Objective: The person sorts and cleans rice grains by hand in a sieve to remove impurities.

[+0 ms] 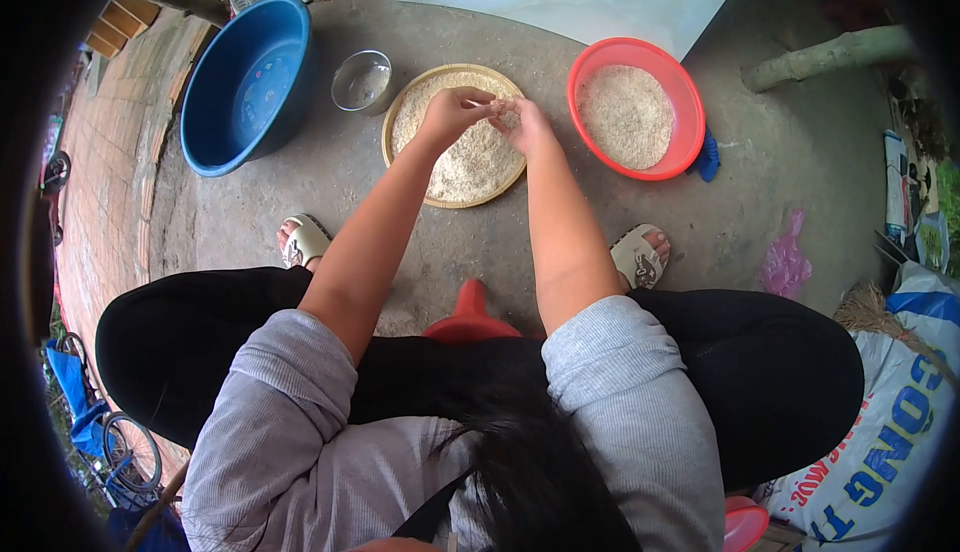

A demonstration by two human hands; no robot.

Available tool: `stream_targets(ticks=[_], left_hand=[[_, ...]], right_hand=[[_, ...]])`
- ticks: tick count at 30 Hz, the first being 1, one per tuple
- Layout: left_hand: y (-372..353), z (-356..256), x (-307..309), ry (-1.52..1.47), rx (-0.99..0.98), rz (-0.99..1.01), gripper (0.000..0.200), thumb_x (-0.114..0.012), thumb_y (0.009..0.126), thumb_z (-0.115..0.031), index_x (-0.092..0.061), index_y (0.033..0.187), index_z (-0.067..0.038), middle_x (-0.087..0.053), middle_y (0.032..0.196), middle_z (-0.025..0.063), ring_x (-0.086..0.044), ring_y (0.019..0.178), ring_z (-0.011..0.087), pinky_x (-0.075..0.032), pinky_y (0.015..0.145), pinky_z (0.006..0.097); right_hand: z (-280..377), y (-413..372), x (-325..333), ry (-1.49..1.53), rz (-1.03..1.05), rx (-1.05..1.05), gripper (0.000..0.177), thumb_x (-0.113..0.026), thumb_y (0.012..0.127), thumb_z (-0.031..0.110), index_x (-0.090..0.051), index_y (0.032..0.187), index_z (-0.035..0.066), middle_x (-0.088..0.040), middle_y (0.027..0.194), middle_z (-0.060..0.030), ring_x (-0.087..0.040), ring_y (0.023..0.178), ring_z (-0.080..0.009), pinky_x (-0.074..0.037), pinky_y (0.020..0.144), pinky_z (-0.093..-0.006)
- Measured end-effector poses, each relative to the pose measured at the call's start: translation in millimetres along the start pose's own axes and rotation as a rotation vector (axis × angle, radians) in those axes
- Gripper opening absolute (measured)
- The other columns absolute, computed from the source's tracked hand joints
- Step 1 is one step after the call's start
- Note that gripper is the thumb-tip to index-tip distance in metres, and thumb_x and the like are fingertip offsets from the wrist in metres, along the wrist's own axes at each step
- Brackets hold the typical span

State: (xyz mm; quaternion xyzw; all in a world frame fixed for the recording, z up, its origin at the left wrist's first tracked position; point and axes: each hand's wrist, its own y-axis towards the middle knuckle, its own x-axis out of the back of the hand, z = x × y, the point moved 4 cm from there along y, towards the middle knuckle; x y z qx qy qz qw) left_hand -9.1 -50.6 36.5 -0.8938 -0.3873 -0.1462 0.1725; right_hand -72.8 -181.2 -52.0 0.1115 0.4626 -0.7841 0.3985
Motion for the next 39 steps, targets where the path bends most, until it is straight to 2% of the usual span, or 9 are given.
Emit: stream_targets(ticks=[1,6,12,18,21,27,30,34,39], left_hand=[[3,0,-2,0.190,-0.156,-0.075,0.037,-0.074,0.074,-0.028,-0.068,0.103,-0.006,-0.068,0.098,0.0115,-0.065,0.084,0.0216,-0.051,0.076,0.0325],[0,17,4,0.348,-0.100,-0.255,0.035,-0.071,0.075,-0.025,-0.066,0.105,-0.009,-0.063,0.106,0.0127,-0.061,0.094,0.0310,-0.049,0.080,0.0384],[-32,39,-47,0.611,-0.338,0.066,0.043,-0.070,0.071,-0.015,-0.062,0.113,-0.015,-0.054,0.125,0.0064,-0.047,0.113,0.0312,-0.043,0.095,0.0387],[-29,59,-38,0.513,-0.375,-0.006,0.021,-0.067,0.070,-0.009,-0.070,0.092,-0.010,-0.066,0.092,0.0073,-0.063,0.082,0.0237,-0.051,0.076,0.0335],[-20,54,-11,0.214,-0.038,-0.190,0.014,-0.068,0.075,-0.011,-0.072,0.089,-0.008,-0.068,0.079,0.0098,-0.065,0.069,0.0189,-0.051,0.067,0.0299],[4,11,1,-0.252,-0.013,0.019,0.023,-0.070,0.078,-0.015,-0.070,0.098,-0.004,-0.069,0.085,0.0061,-0.063,0.078,0.0116,-0.049,0.068,0.0267],[10,-9,-6,-0.063,-0.104,0.131,0.026,-0.070,0.078,-0.017,-0.068,0.102,-0.006,-0.068,0.086,0.0071,-0.063,0.080,0.0132,-0.049,0.068,0.0288],[11,-6,8,0.086,-0.085,-0.171,0.024,-0.067,0.080,-0.022,-0.069,0.096,-0.005,-0.068,0.084,0.0089,-0.064,0.076,0.0172,-0.049,0.068,0.0300],[5,24,4,0.212,-0.038,-0.227,0.020,-0.064,0.076,-0.016,-0.068,0.092,-0.005,-0.067,0.091,0.0137,-0.066,0.082,0.0273,-0.051,0.074,0.0361]], right_hand=[[2,-3,0,-0.001,-0.021,0.016,0.030,-0.038,0.095,0.018,-0.051,0.104,-0.007,-0.056,0.093,-0.0156,-0.059,0.086,-0.0241,-0.054,0.079,-0.0355],[7,2,2,0.081,-0.038,-0.037,0.030,-0.039,0.096,0.021,-0.054,0.097,-0.006,-0.056,0.091,-0.0137,-0.058,0.085,-0.0225,-0.054,0.076,-0.0334],[6,8,12,0.109,-0.016,-0.018,0.030,-0.041,0.096,0.021,-0.054,0.095,-0.006,-0.057,0.089,-0.0129,-0.058,0.084,-0.0220,-0.053,0.077,-0.0332],[5,6,7,0.082,-0.049,-0.002,0.029,-0.042,0.095,0.019,-0.053,0.096,-0.007,-0.057,0.089,-0.0142,-0.059,0.083,-0.0232,-0.054,0.076,-0.0349],[4,11,9,0.053,-0.042,0.004,0.028,-0.042,0.095,0.017,-0.052,0.097,-0.008,-0.056,0.091,-0.0158,-0.059,0.083,-0.0249,-0.054,0.076,-0.0374],[1,7,3,0.028,-0.064,0.009,0.027,-0.043,0.094,0.018,-0.051,0.098,-0.008,-0.056,0.091,-0.0157,-0.059,0.084,-0.0244,-0.054,0.075,-0.0376],[3,3,-1,0.016,-0.082,0.020,0.027,-0.044,0.094,0.019,-0.052,0.097,-0.006,-0.056,0.091,-0.0150,-0.059,0.084,-0.0236,-0.054,0.075,-0.0361],[5,0,-3,0.052,0.001,-0.064,0.027,-0.044,0.095,0.022,-0.053,0.094,-0.004,-0.057,0.090,-0.0128,-0.059,0.083,-0.0216,-0.054,0.074,-0.0326],[7,1,3,0.047,-0.002,-0.059,0.029,-0.042,0.095,0.022,-0.054,0.095,-0.005,-0.057,0.088,-0.0119,-0.059,0.083,-0.0203,-0.053,0.074,-0.0309]])
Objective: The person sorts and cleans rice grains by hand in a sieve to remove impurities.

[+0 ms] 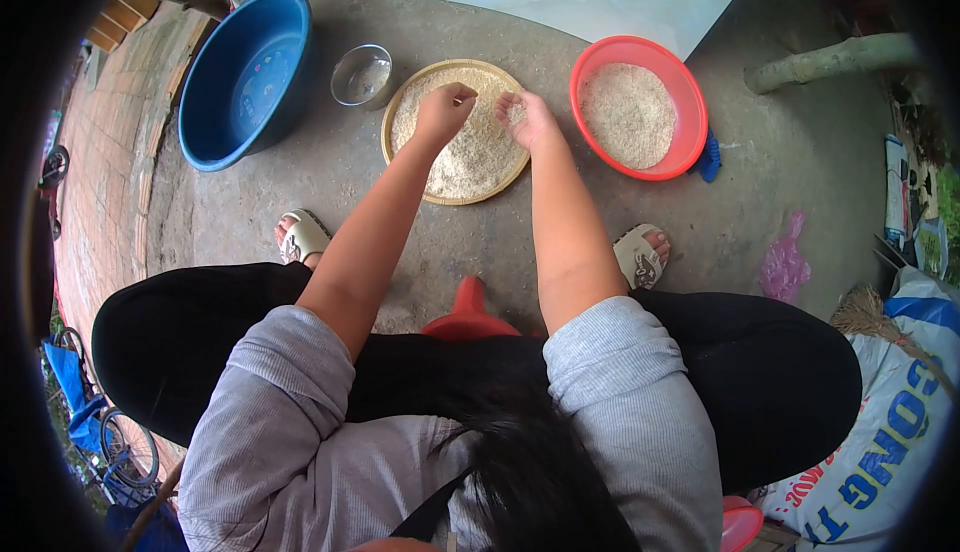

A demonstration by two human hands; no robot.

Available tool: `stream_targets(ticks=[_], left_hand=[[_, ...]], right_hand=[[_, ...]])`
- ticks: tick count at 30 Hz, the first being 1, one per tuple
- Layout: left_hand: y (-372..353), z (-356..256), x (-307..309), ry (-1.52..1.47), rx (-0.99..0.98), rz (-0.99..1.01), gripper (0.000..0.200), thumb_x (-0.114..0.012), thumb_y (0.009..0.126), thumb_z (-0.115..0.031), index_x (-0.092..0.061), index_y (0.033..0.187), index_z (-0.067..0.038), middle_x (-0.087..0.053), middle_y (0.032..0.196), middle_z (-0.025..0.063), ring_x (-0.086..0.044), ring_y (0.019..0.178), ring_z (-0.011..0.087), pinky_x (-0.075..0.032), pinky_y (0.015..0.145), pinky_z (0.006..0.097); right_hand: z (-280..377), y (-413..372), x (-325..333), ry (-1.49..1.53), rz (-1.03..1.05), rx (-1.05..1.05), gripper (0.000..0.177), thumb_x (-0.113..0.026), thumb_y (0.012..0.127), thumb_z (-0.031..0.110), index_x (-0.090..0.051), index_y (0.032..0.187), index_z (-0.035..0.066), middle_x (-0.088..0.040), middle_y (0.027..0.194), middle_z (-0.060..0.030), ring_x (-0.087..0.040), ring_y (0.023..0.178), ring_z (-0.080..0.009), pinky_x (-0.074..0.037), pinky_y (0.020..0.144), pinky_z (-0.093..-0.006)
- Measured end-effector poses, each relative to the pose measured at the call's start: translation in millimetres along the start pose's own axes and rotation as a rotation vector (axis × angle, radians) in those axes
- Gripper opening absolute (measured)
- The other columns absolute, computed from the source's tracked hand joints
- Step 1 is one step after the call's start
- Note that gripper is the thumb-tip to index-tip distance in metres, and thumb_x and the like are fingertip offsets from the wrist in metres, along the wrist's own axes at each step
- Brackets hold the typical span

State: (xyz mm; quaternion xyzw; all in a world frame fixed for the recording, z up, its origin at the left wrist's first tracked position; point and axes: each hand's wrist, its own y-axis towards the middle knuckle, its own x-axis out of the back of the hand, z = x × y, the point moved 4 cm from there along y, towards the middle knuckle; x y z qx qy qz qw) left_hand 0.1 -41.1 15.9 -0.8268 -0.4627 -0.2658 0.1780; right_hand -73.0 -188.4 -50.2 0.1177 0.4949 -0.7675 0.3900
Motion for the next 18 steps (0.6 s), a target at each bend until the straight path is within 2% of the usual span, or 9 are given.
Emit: stream_targets(ticks=[5,7,8,10,11,13,14,15,18], left_hand=[[-31,11,-29,0.125,-0.093,-0.015,0.021,-0.065,0.074,-0.018,-0.069,0.092,-0.007,-0.063,0.098,0.0131,-0.061,0.091,0.0286,-0.050,0.080,0.0379],[-46,-3,-41,0.258,-0.320,-0.023,0.018,-0.064,0.074,-0.018,-0.069,0.090,-0.009,-0.063,0.094,0.0093,-0.059,0.090,0.0269,-0.051,0.079,0.0373],[-51,-4,-45,0.259,-0.321,-0.023,0.018,-0.064,0.074,-0.018,-0.069,0.090,-0.009,-0.063,0.094,0.0093,-0.059,0.090,0.0269,-0.051,0.079,0.0373],[-61,-8,-61,0.304,-0.423,0.153,0.022,-0.066,0.073,-0.017,-0.067,0.094,-0.010,-0.061,0.095,0.0074,-0.057,0.095,0.0254,-0.050,0.078,0.0370],[-65,-7,-63,0.304,-0.424,0.153,0.022,-0.066,0.073,-0.017,-0.067,0.094,-0.010,-0.061,0.095,0.0074,-0.057,0.095,0.0254,-0.050,0.078,0.0370],[-73,-7,-73,0.316,-0.478,0.268,0.018,-0.064,0.073,-0.015,-0.068,0.091,-0.011,-0.060,0.088,0.0062,-0.058,0.093,0.0243,-0.050,0.076,0.0350],[-70,-5,-72,0.297,-0.503,0.259,0.014,-0.063,0.074,-0.015,-0.069,0.086,-0.010,-0.062,0.084,0.0068,-0.060,0.085,0.0257,-0.051,0.073,0.0345],[-65,-1,-70,0.297,-0.503,0.259,0.014,-0.063,0.074,-0.015,-0.069,0.086,-0.010,-0.062,0.084,0.0068,-0.060,0.085,0.0257,-0.051,0.073,0.0345],[-44,12,-48,0.076,-0.295,0.084,0.010,-0.066,0.071,-0.009,-0.069,0.080,-0.006,-0.065,0.078,0.0118,-0.062,0.072,0.0294,-0.050,0.070,0.0360]], right_hand=[[1,8,5,0.031,0.015,0.009,0.031,-0.041,0.096,0.023,-0.054,0.094,-0.006,-0.057,0.087,-0.0124,-0.059,0.082,-0.0206,-0.053,0.075,-0.0314],[0,12,5,0.036,0.025,0.022,0.032,-0.040,0.097,0.023,-0.054,0.094,-0.006,-0.058,0.087,-0.0129,-0.059,0.081,-0.0215,-0.053,0.075,-0.0327],[0,13,6,0.037,0.026,0.023,0.032,-0.040,0.097,0.023,-0.054,0.094,-0.006,-0.058,0.087,-0.0129,-0.059,0.081,-0.0215,-0.053,0.075,-0.0327],[-1,14,6,0.058,0.023,0.015,0.033,-0.040,0.097,0.023,-0.054,0.094,-0.006,-0.058,0.088,-0.0135,-0.059,0.081,-0.0224,-0.053,0.075,-0.0334],[-2,14,7,0.059,0.023,0.015,0.033,-0.040,0.097,0.023,-0.054,0.094,-0.006,-0.058,0.088,-0.0135,-0.059,0.081,-0.0224,-0.053,0.075,-0.0334],[-2,13,8,0.049,0.022,0.014,0.032,-0.040,0.096,0.023,-0.054,0.094,-0.006,-0.058,0.088,-0.0135,-0.059,0.080,-0.0225,-0.053,0.075,-0.0334],[-2,13,8,0.047,0.022,0.014,0.032,-0.040,0.096,0.023,-0.054,0.094,-0.006,-0.058,0.088,-0.0135,-0.059,0.080,-0.0225,-0.053,0.075,-0.0334],[-2,12,8,0.039,0.029,0.010,0.032,-0.040,0.096,0.022,-0.054,0.094,-0.006,-0.059,0.087,-0.0134,-0.059,0.080,-0.0223,-0.053,0.075,-0.0332],[-1,8,4,0.004,0.016,0.015,0.031,-0.039,0.096,0.022,-0.054,0.094,-0.005,-0.059,0.087,-0.0131,-0.059,0.079,-0.0219,-0.053,0.074,-0.0330]])
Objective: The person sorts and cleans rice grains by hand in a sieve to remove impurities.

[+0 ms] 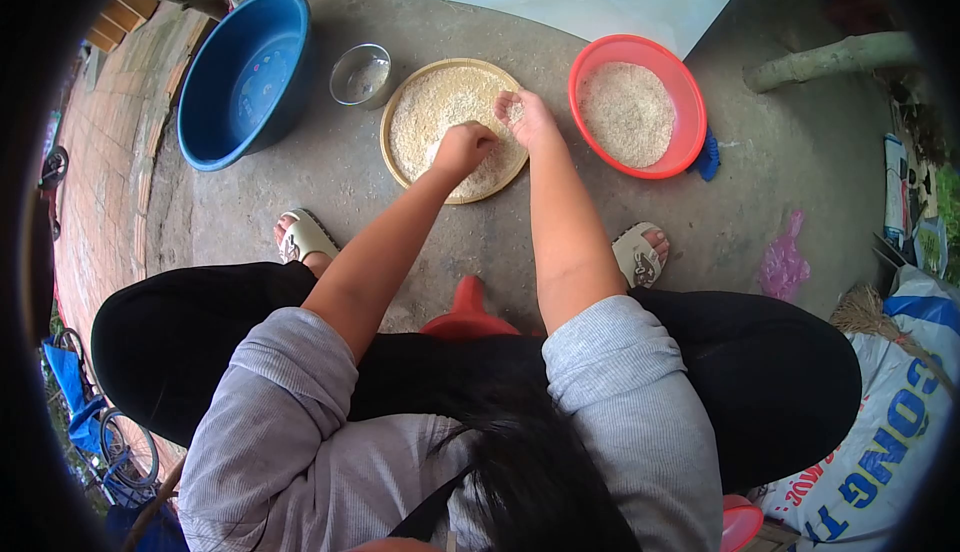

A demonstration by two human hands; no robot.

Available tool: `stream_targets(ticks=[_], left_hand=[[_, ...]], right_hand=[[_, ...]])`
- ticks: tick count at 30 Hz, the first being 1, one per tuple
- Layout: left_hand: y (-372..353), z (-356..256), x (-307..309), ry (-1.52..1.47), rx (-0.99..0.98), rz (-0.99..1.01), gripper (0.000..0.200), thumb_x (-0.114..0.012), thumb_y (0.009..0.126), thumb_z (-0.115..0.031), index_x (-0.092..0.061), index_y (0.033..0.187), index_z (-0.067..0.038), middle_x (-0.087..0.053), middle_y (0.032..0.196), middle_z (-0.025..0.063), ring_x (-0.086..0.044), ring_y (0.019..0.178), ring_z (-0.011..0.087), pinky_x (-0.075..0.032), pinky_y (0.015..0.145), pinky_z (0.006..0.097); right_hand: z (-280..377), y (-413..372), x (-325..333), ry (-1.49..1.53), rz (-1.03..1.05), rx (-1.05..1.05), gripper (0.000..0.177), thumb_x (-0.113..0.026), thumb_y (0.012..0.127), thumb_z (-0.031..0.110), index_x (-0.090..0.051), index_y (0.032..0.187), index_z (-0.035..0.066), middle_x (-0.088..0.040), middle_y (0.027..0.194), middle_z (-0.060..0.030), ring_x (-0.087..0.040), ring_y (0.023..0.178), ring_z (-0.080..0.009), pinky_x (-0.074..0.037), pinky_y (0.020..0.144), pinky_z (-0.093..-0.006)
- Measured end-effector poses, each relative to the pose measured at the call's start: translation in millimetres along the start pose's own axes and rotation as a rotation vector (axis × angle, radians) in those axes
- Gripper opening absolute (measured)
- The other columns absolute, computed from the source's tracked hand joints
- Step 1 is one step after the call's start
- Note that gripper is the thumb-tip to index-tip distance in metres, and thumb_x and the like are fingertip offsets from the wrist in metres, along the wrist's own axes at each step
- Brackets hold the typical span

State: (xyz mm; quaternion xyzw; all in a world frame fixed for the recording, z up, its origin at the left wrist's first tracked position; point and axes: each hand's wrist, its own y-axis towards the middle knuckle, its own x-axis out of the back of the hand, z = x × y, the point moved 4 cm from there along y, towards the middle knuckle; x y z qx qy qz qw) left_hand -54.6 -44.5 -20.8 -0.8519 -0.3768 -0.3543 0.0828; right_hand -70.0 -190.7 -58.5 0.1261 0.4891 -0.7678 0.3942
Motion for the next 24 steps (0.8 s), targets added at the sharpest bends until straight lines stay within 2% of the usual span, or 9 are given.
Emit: stream_targets(ticks=[3,7,9,11,13,17,19,23,24], left_hand=[[19,3,36,-0.152,0.274,-0.072,0.014,-0.070,0.075,-0.012,-0.071,0.088,-0.006,-0.069,0.084,0.0111,-0.066,0.073,0.0191,-0.051,0.070,0.0297],[44,-15,62,-0.405,0.285,-0.123,0.021,-0.071,0.077,-0.016,-0.070,0.093,-0.002,-0.070,0.082,0.0101,-0.065,0.075,0.0148,-0.050,0.071,0.0282],[55,-34,65,-0.411,0.229,0.088,0.024,-0.071,0.077,-0.018,-0.070,0.096,-0.004,-0.069,0.087,0.0109,-0.065,0.079,0.0153,-0.050,0.073,0.0284],[57,-43,69,-0.255,0.148,0.079,0.024,-0.070,0.077,-0.018,-0.069,0.098,-0.005,-0.068,0.095,0.0118,-0.065,0.083,0.0184,-0.050,0.075,0.0302],[60,-30,71,-0.027,0.125,-0.047,0.025,-0.069,0.078,-0.019,-0.068,0.100,-0.007,-0.066,0.099,0.0117,-0.066,0.084,0.0225,-0.050,0.075,0.0324],[41,-3,57,-0.100,0.153,-0.051,0.025,-0.068,0.078,-0.019,-0.068,0.100,-0.008,-0.066,0.098,0.0113,-0.065,0.086,0.0245,-0.051,0.076,0.0351],[23,2,40,0.024,0.113,-0.030,0.026,-0.068,0.077,-0.019,-0.067,0.101,-0.010,-0.064,0.102,0.0124,-0.062,0.091,0.0282,-0.050,0.080,0.0374],[-15,-19,12,0.229,-0.128,0.089,0.031,-0.067,0.075,-0.021,-0.065,0.105,-0.012,-0.061,0.108,0.0114,-0.057,0.098,0.0308,-0.046,0.090,0.0403],[-19,-21,6,0.204,-0.244,0.057,0.027,-0.065,0.076,-0.017,-0.066,0.102,-0.011,-0.061,0.107,0.0092,-0.057,0.095,0.0288,-0.047,0.087,0.0371]], right_hand=[[0,-5,-2,-0.042,-0.022,0.006,0.030,-0.040,0.096,0.022,-0.054,0.095,-0.005,-0.059,0.087,-0.0121,-0.060,0.080,-0.0205,-0.054,0.076,-0.0325],[-5,-3,-8,-0.053,0.004,-0.029,0.030,-0.038,0.097,0.021,-0.053,0.093,-0.005,-0.058,0.087,-0.0149,-0.059,0.079,-0.0222,-0.054,0.075,-0.0337],[-6,-4,-12,-0.032,-0.004,-0.012,0.030,-0.038,0.097,0.021,-0.053,0.093,-0.005,-0.058,0.087,-0.0153,-0.059,0.079,-0.0223,-0.055,0.076,-0.0337],[-4,-7,-15,-0.012,-0.016,0.003,0.030,-0.038,0.097,0.021,-0.053,0.092,-0.006,-0.057,0.087,-0.0157,-0.060,0.080,-0.0224,-0.055,0.076,-0.0337],[-5,-6,-15,0.018,0.001,-0.031,0.030,-0.038,0.097,0.020,-0.052,0.092,-0.006,-0.057,0.087,-0.0152,-0.060,0.080,-0.0223,-0.055,0.075,-0.0340],[-2,-4,-7,-0.006,-0.011,-0.004,0.028,-0.039,0.096,0.018,-0.052,0.092,-0.006,-0.058,0.087,-0.0149,-0.060,0.079,-0.0225,-0.055,0.074,-0.0343],[0,-3,-3,0.013,-0.036,0.020,0.027,-0.039,0.095,0.016,-0.052,0.093,-0.007,-0.057,0.086,-0.0147,-0.060,0.078,-0.0228,-0.054,0.073,-0.0347],[-1,-1,-3,0.030,-0.041,0.011,0.027,-0.038,0.095,0.016,-0.052,0.093,-0.007,-0.057,0.085,-0.0146,-0.059,0.077,-0.0229,-0.054,0.072,-0.0344],[-2,2,-2,0.051,-0.043,0.004,0.027,-0.038,0.095,0.016,-0.052,0.094,-0.007,-0.057,0.084,-0.0146,-0.059,0.077,-0.0230,-0.053,0.072,-0.0343]])
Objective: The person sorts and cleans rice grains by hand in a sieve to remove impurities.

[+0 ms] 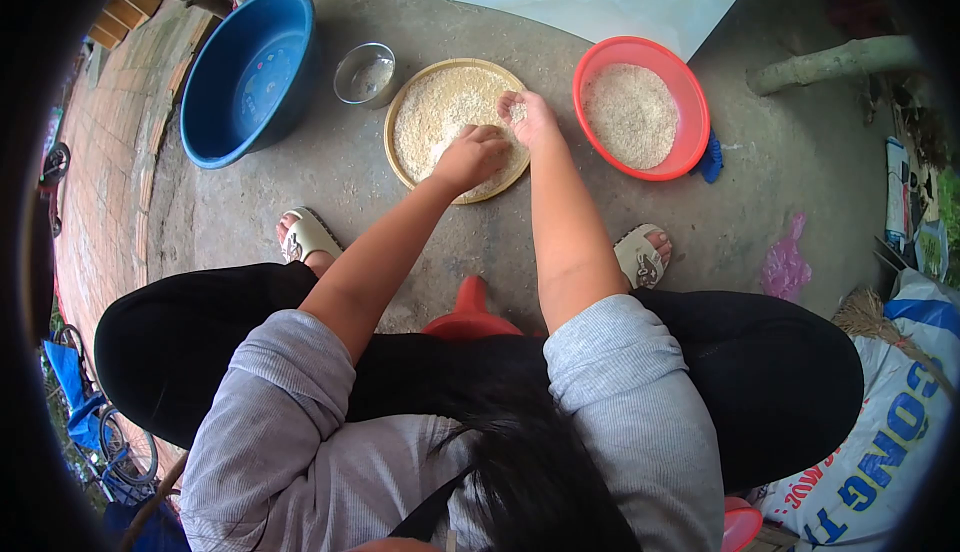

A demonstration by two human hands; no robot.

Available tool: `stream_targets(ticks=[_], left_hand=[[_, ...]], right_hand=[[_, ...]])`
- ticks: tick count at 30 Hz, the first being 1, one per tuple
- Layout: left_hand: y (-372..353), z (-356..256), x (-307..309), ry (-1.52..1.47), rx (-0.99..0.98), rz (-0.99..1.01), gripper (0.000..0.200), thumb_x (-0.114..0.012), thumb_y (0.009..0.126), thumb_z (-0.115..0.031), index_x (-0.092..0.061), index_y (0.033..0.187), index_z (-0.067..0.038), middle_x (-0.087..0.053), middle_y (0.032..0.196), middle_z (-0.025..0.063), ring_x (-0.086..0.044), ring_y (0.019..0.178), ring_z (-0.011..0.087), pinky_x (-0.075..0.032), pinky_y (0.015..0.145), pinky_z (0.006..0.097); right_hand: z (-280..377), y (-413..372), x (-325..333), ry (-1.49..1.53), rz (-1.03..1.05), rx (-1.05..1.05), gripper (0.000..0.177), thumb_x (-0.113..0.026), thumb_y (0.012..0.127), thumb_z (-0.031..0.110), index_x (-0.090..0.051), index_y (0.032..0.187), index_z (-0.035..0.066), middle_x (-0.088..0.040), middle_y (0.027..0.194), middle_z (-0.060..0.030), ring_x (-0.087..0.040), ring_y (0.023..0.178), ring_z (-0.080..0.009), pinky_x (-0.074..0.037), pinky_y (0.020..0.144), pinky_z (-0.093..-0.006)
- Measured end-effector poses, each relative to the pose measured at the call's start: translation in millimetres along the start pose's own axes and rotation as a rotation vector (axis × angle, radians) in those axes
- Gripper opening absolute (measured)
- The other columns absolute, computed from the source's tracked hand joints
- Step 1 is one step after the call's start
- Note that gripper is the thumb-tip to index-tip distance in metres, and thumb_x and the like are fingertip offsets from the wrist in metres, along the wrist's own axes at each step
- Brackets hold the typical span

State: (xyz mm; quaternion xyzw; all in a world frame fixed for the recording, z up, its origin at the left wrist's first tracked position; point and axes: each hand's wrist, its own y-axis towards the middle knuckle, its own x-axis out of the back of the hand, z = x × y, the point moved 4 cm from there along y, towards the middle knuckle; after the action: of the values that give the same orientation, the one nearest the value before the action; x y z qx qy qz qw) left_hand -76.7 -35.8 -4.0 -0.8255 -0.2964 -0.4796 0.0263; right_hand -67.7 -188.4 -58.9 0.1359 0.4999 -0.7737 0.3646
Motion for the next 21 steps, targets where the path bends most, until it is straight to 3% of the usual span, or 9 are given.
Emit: stream_targets(ticks=[1,3,4,8,9,11,15,17,21], left_hand=[[-1,4,-5,-0.001,0.001,0.000,0.027,-0.065,0.076,-0.017,-0.066,0.102,-0.011,-0.061,0.107,0.0092,-0.057,0.095,0.0288,-0.047,0.087,0.0371],[0,16,-18,0.011,0.061,0.260,0.022,-0.063,0.076,-0.012,-0.067,0.098,-0.010,-0.061,0.105,0.0085,-0.058,0.094,0.0274,-0.048,0.085,0.0340],[2,20,-12,-0.043,0.106,0.172,0.017,-0.062,0.074,-0.007,-0.069,0.090,-0.008,-0.064,0.096,0.0088,-0.060,0.087,0.0267,-0.049,0.080,0.0327],[13,48,17,-0.186,0.296,-0.080,0.012,-0.064,0.072,-0.006,-0.071,0.081,-0.006,-0.065,0.083,0.0119,-0.063,0.079,0.0287,-0.050,0.074,0.0363],[17,53,25,-0.251,0.430,-0.132,0.012,-0.067,0.072,-0.006,-0.072,0.083,-0.007,-0.066,0.085,0.0111,-0.064,0.077,0.0266,-0.051,0.072,0.0346],[31,51,44,-0.332,0.493,-0.193,0.012,-0.068,0.074,-0.007,-0.072,0.085,-0.008,-0.068,0.090,0.0094,-0.065,0.079,0.0244,-0.051,0.072,0.0324],[62,33,60,-0.583,0.479,-0.125,0.020,-0.069,0.078,-0.015,-0.071,0.096,-0.008,-0.069,0.096,0.0079,-0.065,0.082,0.0208,-0.050,0.074,0.0307],[77,17,65,-0.428,0.284,0.043,0.030,-0.071,0.076,-0.019,-0.068,0.105,-0.010,-0.068,0.100,0.0081,-0.064,0.088,0.0226,-0.050,0.078,0.0336],[77,38,65,-0.185,0.364,0.075,0.034,-0.071,0.074,-0.020,-0.067,0.106,-0.011,-0.066,0.106,0.0106,-0.063,0.093,0.0255,-0.050,0.081,0.0356]], right_hand=[[-1,2,1,0.021,-0.002,-0.007,0.028,-0.038,0.095,0.017,-0.053,0.094,-0.007,-0.057,0.083,-0.0145,-0.059,0.077,-0.0230,-0.053,0.072,-0.0343],[-2,3,1,0.006,0.004,0.007,0.027,-0.039,0.095,0.016,-0.053,0.094,-0.007,-0.057,0.084,-0.0146,-0.059,0.077,-0.0232,-0.053,0.072,-0.0340],[-2,3,1,-0.008,0.008,0.021,0.027,-0.039,0.095,0.016,-0.053,0.094,-0.007,-0.057,0.084,-0.0147,-0.059,0.077,-0.0233,-0.054,0.072,-0.0338],[-2,3,2,-0.030,0.000,0.026,0.027,-0.040,0.094,0.016,-0.053,0.094,-0.008,-0.057,0.084,-0.0152,-0.060,0.078,-0.0235,-0.054,0.073,-0.0340],[-2,2,2,-0.050,-0.007,0.034,0.027,-0.041,0.094,0.016,-0.053,0.094,-0.008,-0.057,0.085,-0.0155,-0.060,0.078,-0.0235,-0.054,0.073,-0.0343],[-2,1,1,-0.064,-0.014,0.042,0.027,-0.041,0.094,0.016,-0.053,0.094,-0.008,-0.057,0.086,-0.0158,-0.060,0.079,-0.0234,-0.055,0.073,-0.0346],[-3,-2,-1,-0.087,-0.012,0.028,0.028,-0.041,0.095,0.018,-0.052,0.094,-0.008,-0.057,0.088,-0.0163,-0.059,0.079,-0.0233,-0.055,0.074,-0.0343],[-1,-3,-3,-0.069,-0.018,0.035,0.029,-0.041,0.095,0.018,-0.052,0.094,-0.009,-0.056,0.088,-0.0163,-0.059,0.080,-0.0234,-0.055,0.074,-0.0339],[-2,-3,-1,-0.027,-0.033,0.007,0.028,-0.041,0.095,0.017,-0.052,0.094,-0.009,-0.056,0.087,-0.0157,-0.059,0.081,-0.0231,-0.055,0.074,-0.0333]])
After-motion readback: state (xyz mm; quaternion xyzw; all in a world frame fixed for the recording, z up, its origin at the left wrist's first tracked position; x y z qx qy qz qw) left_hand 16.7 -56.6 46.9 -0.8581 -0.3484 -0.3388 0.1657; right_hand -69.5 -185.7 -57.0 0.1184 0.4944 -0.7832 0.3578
